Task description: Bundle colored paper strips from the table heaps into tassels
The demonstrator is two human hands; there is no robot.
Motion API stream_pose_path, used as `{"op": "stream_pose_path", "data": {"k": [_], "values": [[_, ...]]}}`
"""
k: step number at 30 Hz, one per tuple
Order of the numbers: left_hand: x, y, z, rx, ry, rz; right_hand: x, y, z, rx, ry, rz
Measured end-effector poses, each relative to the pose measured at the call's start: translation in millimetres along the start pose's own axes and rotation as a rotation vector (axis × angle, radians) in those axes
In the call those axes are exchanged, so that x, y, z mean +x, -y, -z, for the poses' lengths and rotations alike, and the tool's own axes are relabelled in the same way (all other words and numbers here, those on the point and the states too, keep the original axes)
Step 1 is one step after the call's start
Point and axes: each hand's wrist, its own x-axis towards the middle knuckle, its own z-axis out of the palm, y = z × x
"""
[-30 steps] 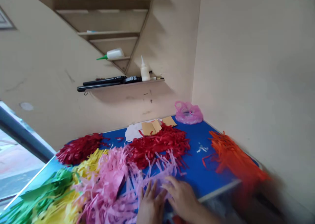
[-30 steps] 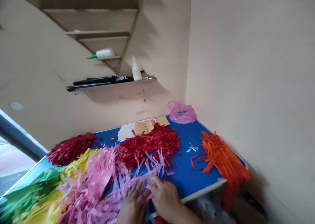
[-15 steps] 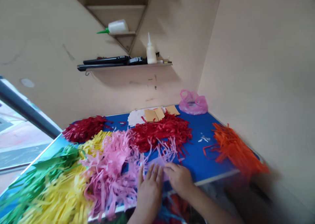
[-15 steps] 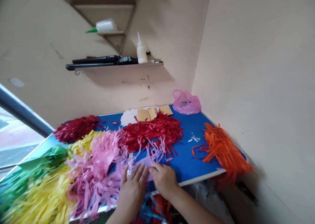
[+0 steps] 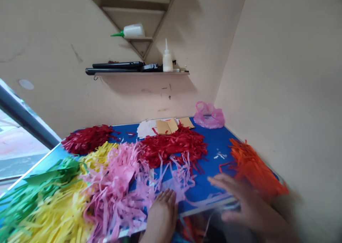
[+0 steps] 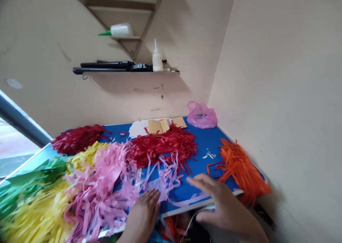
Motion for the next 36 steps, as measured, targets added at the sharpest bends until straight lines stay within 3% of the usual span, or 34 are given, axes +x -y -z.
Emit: {"op": "stream_pose_path", "data": {"k": [2, 4, 7, 9, 13, 20, 29, 36], "values": [[5, -8, 12.7, -0.013, 0.028, -0.004, 3, 25, -19, 0.11, 0.092, 0.13], [6, -9, 17.0, -0.033, 0.033, -0.02, 17, 42, -54, 0.086, 0.136, 0.114], [-2, 2, 16.6, -0.071, 0.021, -0.058, 42, 40, -99, 0.089, 0.088, 0.04], [-7, 15, 17.7, -0.114, 0.014, -0.099, 52, 28, -110, 0.132, 0.046, -0.003], [-10, 32, 23.2, -0.192, -0.038, 0.02, 57, 14, -105, 0.178, 0.028, -0.041], [0, 27, 17.9, -0.135, -0.073, 0.233, 73, 21, -106, 0.125, 0.006, 0.012], [10, 26, 12.0, 0.014, 0.002, 0.363, 90, 29, -119, 0.07, -0.052, -0.268], [11, 21, 20.6, 0.061, 0.033, 0.395, 91, 34, -120, 0.027, -0.05, -0.339]]}}
